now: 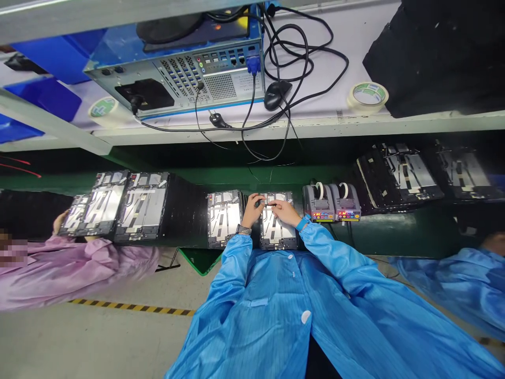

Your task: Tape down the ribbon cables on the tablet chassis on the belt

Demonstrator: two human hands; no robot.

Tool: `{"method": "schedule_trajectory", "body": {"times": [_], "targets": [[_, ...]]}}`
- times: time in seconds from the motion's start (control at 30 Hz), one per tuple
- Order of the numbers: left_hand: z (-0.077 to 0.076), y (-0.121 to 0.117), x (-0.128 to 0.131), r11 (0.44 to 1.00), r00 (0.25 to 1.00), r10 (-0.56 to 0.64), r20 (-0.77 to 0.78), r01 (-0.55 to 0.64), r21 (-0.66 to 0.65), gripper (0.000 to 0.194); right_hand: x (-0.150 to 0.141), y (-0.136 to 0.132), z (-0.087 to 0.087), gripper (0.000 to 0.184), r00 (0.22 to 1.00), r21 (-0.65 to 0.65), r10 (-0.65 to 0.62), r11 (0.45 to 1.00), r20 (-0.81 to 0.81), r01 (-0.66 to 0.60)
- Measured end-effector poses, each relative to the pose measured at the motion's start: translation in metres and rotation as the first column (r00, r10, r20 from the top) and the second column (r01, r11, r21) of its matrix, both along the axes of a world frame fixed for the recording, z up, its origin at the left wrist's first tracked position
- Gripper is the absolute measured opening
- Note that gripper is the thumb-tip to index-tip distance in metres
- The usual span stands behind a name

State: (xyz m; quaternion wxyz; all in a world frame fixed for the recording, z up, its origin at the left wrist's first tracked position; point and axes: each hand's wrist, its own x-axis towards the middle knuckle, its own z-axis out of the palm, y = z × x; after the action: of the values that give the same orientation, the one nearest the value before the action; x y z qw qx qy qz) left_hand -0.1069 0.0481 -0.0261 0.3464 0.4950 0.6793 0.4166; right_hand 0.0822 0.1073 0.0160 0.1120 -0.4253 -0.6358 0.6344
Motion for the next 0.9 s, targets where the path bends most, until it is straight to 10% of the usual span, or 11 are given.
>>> {"method": "schedule_trajectory", "body": {"times": [0.13,0.4,0.57,0.7,0.9], "targets": [[-0.002,0.002,-0.002,1.0,1.0,0.002,0.01,-0.002,-0.004,0.022,-0.003,0.01,-0.006,0.046,0.94,0.529,0.147,0.795,0.307,-0.296],[-0.006,0.005,-0.006,0.999,0.999,-0.03,-0.041,0.031,0.038,0.014,-0.006,0.014,0.007,0.05,0.796,0.528,0.314,0.615,0.517,-0.586],[-0.002,0.01,-0.002,0.998,0.997,-0.016,-0.074,0.02,0.058,0.014,0.043,-0.006,0.019,0.04,0.982,0.593,0.003,0.797,0.189,-0.116],[0.004,0.006,0.003,0.999,0.998,0.036,-0.044,-0.034,0.032,0.026,0.104,-0.044,-0.004,0.045,0.91,0.419,-0.411,0.835,0.047,0.356],[0.007,-0.063,0.048,0.956,0.972,0.231,0.048,-0.218,-0.195,0.074,0.116,-0.095,-0.043,0.054,0.924,0.322,-0.378,0.884,0.062,0.34]]}}
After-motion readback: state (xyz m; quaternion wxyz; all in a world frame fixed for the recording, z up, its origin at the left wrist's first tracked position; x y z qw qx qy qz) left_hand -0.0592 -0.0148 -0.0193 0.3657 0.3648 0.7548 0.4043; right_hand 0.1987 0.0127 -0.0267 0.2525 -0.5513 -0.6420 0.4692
